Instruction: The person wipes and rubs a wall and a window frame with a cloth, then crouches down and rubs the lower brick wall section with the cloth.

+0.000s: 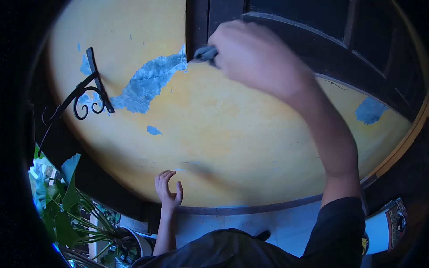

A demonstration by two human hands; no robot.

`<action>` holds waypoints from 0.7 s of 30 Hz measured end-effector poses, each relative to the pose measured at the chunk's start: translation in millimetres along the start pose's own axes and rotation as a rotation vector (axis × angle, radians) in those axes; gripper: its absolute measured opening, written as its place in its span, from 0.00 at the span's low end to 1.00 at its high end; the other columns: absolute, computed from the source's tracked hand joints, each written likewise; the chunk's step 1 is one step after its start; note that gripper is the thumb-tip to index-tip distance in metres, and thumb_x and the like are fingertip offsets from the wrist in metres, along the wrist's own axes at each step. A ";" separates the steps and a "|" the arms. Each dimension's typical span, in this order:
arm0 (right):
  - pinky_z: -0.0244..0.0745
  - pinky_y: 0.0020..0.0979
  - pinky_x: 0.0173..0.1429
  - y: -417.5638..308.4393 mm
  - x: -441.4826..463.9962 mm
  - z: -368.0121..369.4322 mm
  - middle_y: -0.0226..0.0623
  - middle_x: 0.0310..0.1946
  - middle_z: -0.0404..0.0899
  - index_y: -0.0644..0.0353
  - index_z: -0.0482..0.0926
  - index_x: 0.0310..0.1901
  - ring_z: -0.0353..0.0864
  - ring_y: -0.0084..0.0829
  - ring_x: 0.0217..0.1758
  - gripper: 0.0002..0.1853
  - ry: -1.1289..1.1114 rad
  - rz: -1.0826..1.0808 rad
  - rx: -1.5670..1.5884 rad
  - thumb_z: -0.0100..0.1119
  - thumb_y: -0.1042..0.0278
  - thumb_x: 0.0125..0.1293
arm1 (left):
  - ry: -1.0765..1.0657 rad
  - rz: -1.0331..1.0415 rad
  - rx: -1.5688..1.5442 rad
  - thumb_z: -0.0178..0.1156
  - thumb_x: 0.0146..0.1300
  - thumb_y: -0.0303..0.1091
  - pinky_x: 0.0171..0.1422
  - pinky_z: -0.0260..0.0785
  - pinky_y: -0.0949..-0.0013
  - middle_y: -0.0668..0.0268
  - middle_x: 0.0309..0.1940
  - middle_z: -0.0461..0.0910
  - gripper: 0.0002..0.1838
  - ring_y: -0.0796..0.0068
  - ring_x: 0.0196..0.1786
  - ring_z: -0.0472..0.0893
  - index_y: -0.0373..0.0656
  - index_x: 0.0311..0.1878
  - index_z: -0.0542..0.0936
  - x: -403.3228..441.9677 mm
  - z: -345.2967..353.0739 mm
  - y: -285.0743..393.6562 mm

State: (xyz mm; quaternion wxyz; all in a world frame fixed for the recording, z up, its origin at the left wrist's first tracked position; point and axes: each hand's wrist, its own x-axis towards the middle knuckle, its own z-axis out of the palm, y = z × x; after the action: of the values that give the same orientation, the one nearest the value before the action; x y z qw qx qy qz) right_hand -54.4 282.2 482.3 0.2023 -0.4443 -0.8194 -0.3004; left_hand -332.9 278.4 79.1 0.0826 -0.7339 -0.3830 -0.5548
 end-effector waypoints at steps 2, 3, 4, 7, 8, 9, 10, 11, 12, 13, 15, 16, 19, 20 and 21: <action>0.80 0.49 0.54 1.1 3.2 1.2 0.51 0.39 0.84 0.66 0.87 0.44 0.86 0.54 0.50 0.09 0.222 -0.029 0.139 0.63 0.71 0.69 | 0.008 -0.016 0.012 0.66 0.63 0.31 0.61 0.72 0.50 0.54 0.50 0.83 0.18 0.49 0.55 0.82 0.38 0.56 0.80 -5.3 -1.7 -3.1; 0.80 0.49 0.54 2.5 5.7 2.5 0.51 0.39 0.84 0.65 0.88 0.45 0.86 0.53 0.50 0.09 0.332 -0.048 0.208 0.64 0.71 0.68 | 0.016 -0.026 0.016 0.66 0.63 0.31 0.60 0.72 0.50 0.54 0.50 0.83 0.18 0.49 0.55 0.82 0.38 0.56 0.80 -8.2 -0.3 -3.2; 0.80 0.49 0.53 4.7 9.0 14.2 0.49 0.40 0.84 0.65 0.87 0.49 0.86 0.53 0.50 0.11 0.263 -0.065 0.245 0.64 0.70 0.69 | 0.009 -0.037 0.010 0.66 0.63 0.31 0.60 0.72 0.50 0.54 0.50 0.83 0.18 0.49 0.55 0.82 0.38 0.55 0.80 -10.3 1.2 -2.5; 0.81 0.48 0.53 -10.4 9.4 52.4 0.48 0.40 0.83 0.65 0.86 0.49 0.85 0.54 0.48 0.11 0.365 -0.127 0.262 0.63 0.71 0.70 | -0.026 -0.039 0.005 0.66 0.62 0.31 0.59 0.73 0.50 0.54 0.49 0.83 0.18 0.49 0.55 0.82 0.38 0.55 0.80 -12.3 0.3 -4.6; 0.82 0.48 0.53 -8.2 1.8 49.9 0.47 0.40 0.82 0.65 0.86 0.47 0.86 0.54 0.48 0.09 0.316 -0.134 0.128 0.62 0.74 0.68 | -0.033 -0.030 0.004 0.66 0.62 0.31 0.59 0.73 0.50 0.54 0.49 0.83 0.18 0.49 0.55 0.82 0.38 0.55 0.80 -11.5 1.3 -4.6; 0.82 0.49 0.52 -4.5 -2.8 39.5 0.47 0.39 0.82 0.65 0.85 0.46 0.86 0.54 0.49 0.08 0.285 -0.149 0.027 0.62 0.74 0.68 | -0.038 -0.023 0.003 0.66 0.62 0.31 0.59 0.73 0.50 0.54 0.49 0.83 0.18 0.49 0.55 0.82 0.38 0.55 0.80 -11.0 2.7 -4.1; 0.82 0.49 0.52 0.0 -10.1 26.3 0.47 0.39 0.82 0.64 0.85 0.45 0.86 0.54 0.49 0.08 0.246 -0.164 -0.070 0.62 0.75 0.67 | -0.037 -0.023 0.011 0.66 0.62 0.31 0.59 0.73 0.50 0.54 0.49 0.83 0.18 0.49 0.55 0.82 0.38 0.55 0.80 -10.2 2.3 -4.5; 0.82 0.50 0.52 4.1 -18.1 13.3 0.47 0.38 0.82 0.64 0.85 0.44 0.86 0.53 0.50 0.07 0.202 -0.178 -0.165 0.62 0.76 0.66 | -0.040 -0.026 0.018 0.66 0.62 0.31 0.59 0.73 0.50 0.54 0.49 0.83 0.18 0.49 0.55 0.82 0.38 0.55 0.80 -9.2 1.4 -5.0; 0.81 0.51 0.51 7.7 -25.0 0.4 0.46 0.38 0.83 0.64 0.85 0.44 0.86 0.52 0.51 0.08 0.152 -0.157 -0.311 0.60 0.77 0.65 | -0.041 -0.030 0.024 0.66 0.62 0.31 0.59 0.73 0.50 0.54 0.49 0.83 0.18 0.49 0.55 0.82 0.38 0.55 0.80 -9.7 0.3 -5.2; 0.81 0.49 0.54 4.9 -24.4 -0.5 0.46 0.40 0.83 0.63 0.85 0.47 0.86 0.51 0.52 0.09 0.221 -0.105 -0.263 0.61 0.76 0.66 | -0.035 -0.036 0.025 0.66 0.62 0.30 0.60 0.73 0.50 0.54 0.49 0.83 0.18 0.49 0.55 0.82 0.38 0.55 0.80 -10.9 -0.1 -6.4; 0.79 0.45 0.58 -1.5 -17.0 0.3 0.47 0.43 0.83 0.61 0.86 0.53 0.84 0.50 0.53 0.13 0.361 -0.003 -0.177 0.63 0.75 0.68 | -0.013 -0.044 0.021 0.66 0.62 0.30 0.60 0.73 0.50 0.54 0.49 0.83 0.18 0.48 0.55 0.82 0.38 0.55 0.80 -12.1 3.2 -8.0; 0.82 0.51 0.52 -2.3 -11.9 9.9 0.47 0.41 0.83 0.63 0.85 0.47 0.86 0.51 0.53 0.09 0.390 -0.095 -0.064 0.58 0.78 0.68 | -0.012 -0.050 0.008 0.66 0.62 0.30 0.60 0.73 0.50 0.54 0.49 0.83 0.18 0.49 0.55 0.82 0.38 0.55 0.80 -12.0 5.0 -6.9; 0.82 0.51 0.52 -6.1 -7.1 57.2 0.46 0.43 0.82 0.61 0.86 0.51 0.86 0.52 0.52 0.12 0.344 -0.152 0.117 0.57 0.79 0.69 | -0.026 -0.034 -0.030 0.66 0.63 0.30 0.61 0.73 0.50 0.54 0.50 0.83 0.18 0.49 0.56 0.82 0.38 0.55 0.80 -11.3 13.7 -3.9; 0.82 0.49 0.54 -8.0 -14.0 56.5 0.46 0.45 0.80 0.59 0.87 0.53 0.85 0.51 0.53 0.15 0.358 -0.129 0.105 0.57 0.80 0.67 | -0.034 -0.024 -0.038 0.66 0.63 0.30 0.61 0.73 0.50 0.54 0.50 0.84 0.18 0.49 0.56 0.82 0.38 0.56 0.80 -10.6 16.0 -1.9; 0.82 0.48 0.56 -7.6 -20.4 51.0 0.47 0.44 0.80 0.59 0.87 0.53 0.85 0.51 0.54 0.16 0.345 -0.116 0.061 0.58 0.80 0.66 | -0.042 -0.013 -0.049 0.66 0.63 0.30 0.61 0.73 0.50 0.54 0.51 0.84 0.18 0.49 0.56 0.82 0.38 0.56 0.80 -9.4 19.1 -0.1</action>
State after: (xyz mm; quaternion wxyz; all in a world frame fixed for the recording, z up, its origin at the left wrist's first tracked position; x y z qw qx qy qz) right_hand -53.5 300.9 430.1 0.3355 -0.3319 -0.8055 -0.3584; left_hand -319.4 284.5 63.7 0.0530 -0.7447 -0.3758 -0.5489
